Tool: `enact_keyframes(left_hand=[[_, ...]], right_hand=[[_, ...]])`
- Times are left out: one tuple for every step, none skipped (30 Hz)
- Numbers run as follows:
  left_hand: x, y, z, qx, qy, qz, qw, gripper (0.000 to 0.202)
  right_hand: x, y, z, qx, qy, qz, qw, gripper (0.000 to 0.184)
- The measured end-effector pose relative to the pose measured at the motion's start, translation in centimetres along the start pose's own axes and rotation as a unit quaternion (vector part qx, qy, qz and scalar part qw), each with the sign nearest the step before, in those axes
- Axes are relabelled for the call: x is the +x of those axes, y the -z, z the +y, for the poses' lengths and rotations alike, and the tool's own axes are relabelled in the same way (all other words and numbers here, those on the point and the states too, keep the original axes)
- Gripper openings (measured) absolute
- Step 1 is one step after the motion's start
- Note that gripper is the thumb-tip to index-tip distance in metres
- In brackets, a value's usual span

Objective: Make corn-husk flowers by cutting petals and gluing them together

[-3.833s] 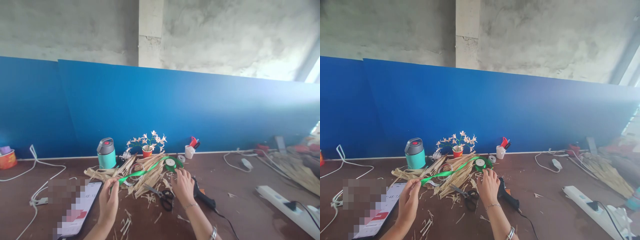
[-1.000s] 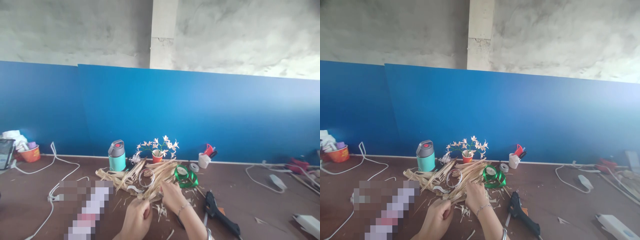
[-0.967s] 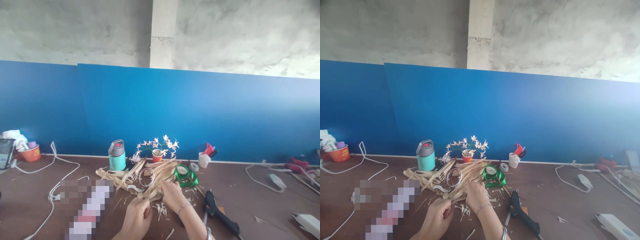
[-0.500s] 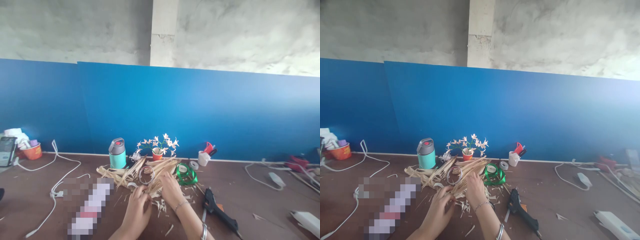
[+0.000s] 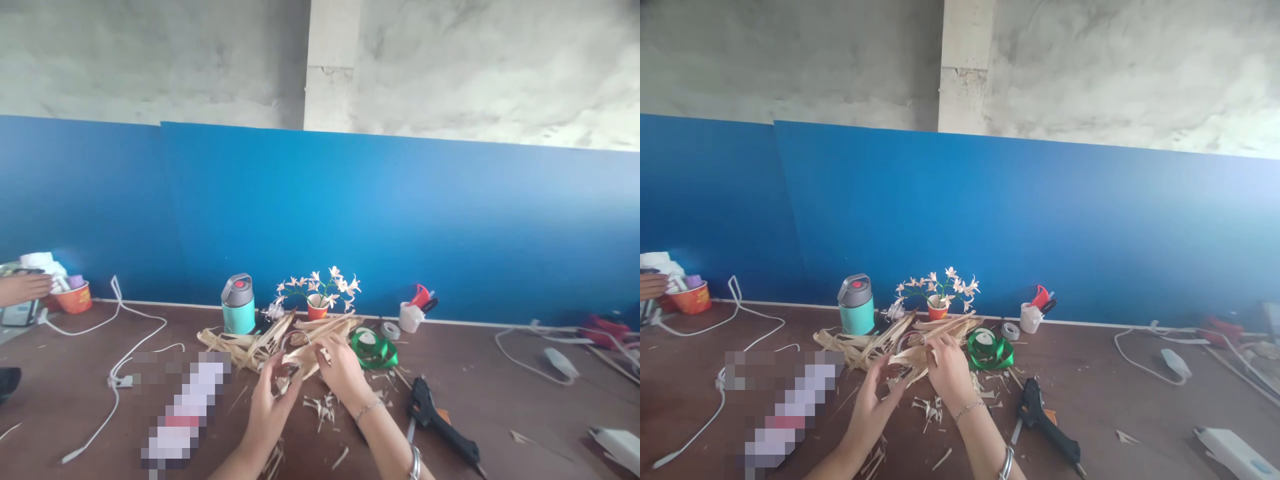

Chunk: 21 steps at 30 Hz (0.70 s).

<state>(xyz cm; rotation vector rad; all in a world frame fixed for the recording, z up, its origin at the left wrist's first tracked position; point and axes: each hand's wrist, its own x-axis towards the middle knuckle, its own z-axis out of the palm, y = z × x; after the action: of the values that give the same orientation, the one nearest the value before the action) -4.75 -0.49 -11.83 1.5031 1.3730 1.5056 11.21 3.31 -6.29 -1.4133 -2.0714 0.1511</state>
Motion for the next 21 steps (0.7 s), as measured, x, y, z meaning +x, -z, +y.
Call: enact_keyframes(left_hand=[[0.0,0.0,0.2,-0.011,0.009,-0.004,1.000,0.049],[-0.1,0.1,0.4,-0.025,0.013,-0.012,1.000,0.047],[-0.1,0.1,0.5,-0.039,0.018,-0.015,0.999,0.045],[-0.1,0.2,0.6,-0.049,0.023,-0.012,0.998,0.042],[-0.1,0.3,0.7,-0.053,0.028,-0.007,0.998,0.039],[-0.1,0.4,0.7,-0.053,0.030,0.002,0.998,0.036],[0.0,0.5,0.7,-0.047,0.029,0.010,0.998,0.033],[0.0,0.6,0.6,-0.039,0.024,0.012,0.999,0.031],[0.0,0.6,0.5,-0.029,0.014,0.009,0.999,0.028],[0.1,0.7,0.4,-0.021,0.001,0.004,1.000,0.026],[0.1,0.7,0.2,-0.013,-0.010,-0.003,1.000,0.025],[0.1,0.7,0.1,-0.006,-0.018,-0.009,1.000,0.024],[0.1,0.7,-0.1,0.002,-0.025,-0.014,1.000,0.024],[0.1,0.6,-0.2,0.007,-0.033,-0.017,0.999,0.023],[0.1,0.6,-0.4,0.011,-0.041,-0.019,0.999,0.023],[0.2,0.5,-0.6,0.012,-0.049,-0.020,0.999,0.024],[0.2,0.5,-0.8,0.011,-0.056,-0.022,0.998,0.024],[0.2,0.5,-1.0,0.008,-0.060,-0.024,0.998,0.024],[0.3,0.4,-1.1,0.004,-0.062,-0.027,0.998,0.024],[0.3,0.4,-1.2,0.000,-0.063,-0.029,0.998,0.024],[0.3,0.4,-1.2,-0.004,-0.065,-0.029,0.997,0.025]], right_hand=[[-0.1,0.1,-0.4,0.007,0.018,0.000,1.000,0.020],[-0.2,0.3,-0.7,0.013,0.036,-0.003,0.999,0.020],[-0.3,0.4,-1.1,0.018,0.054,-0.008,0.998,0.020],[-0.4,0.5,-1.4,0.021,0.068,-0.013,0.997,0.020],[-0.4,0.6,-1.6,0.022,0.078,-0.019,0.997,0.021],[-0.5,0.8,-1.7,0.021,0.083,-0.025,0.996,0.022],[-0.5,0.9,-1.8,0.017,0.085,-0.029,0.996,0.023],[-0.4,0.9,-1.7,0.012,0.086,-0.033,0.996,0.024],[-0.4,1.0,-1.7,0.006,0.086,-0.036,0.996,0.024],[-0.3,1.1,-1.5,0.000,0.085,-0.038,0.996,0.025],[-0.3,1.2,-1.4,-0.006,0.083,-0.039,0.996,0.026],[-0.2,1.3,-1.3,-0.013,0.079,-0.040,0.996,0.027],[-0.2,1.4,-1.2,-0.018,0.074,-0.041,0.996,0.028],[-0.1,1.4,-1.1,-0.023,0.067,-0.045,0.996,0.029],[-0.1,1.5,-1.1,-0.024,0.059,-0.050,0.997,0.029],[-0.1,1.6,-1.2,-0.024,0.049,-0.057,0.997,0.030],[-0.2,1.7,-1.2,-0.023,0.039,-0.065,0.997,0.030],[-0.2,1.7,-1.3,-0.021,0.031,-0.071,0.997,0.030],[-0.2,1.8,-1.4,-0.017,0.025,-0.073,0.997,0.030],[-0.2,1.8,-1.5,-0.013,0.023,-0.072,0.997,0.030],[-0.2,1.9,-1.5,-0.009,0.025,-0.067,0.997,0.030]])
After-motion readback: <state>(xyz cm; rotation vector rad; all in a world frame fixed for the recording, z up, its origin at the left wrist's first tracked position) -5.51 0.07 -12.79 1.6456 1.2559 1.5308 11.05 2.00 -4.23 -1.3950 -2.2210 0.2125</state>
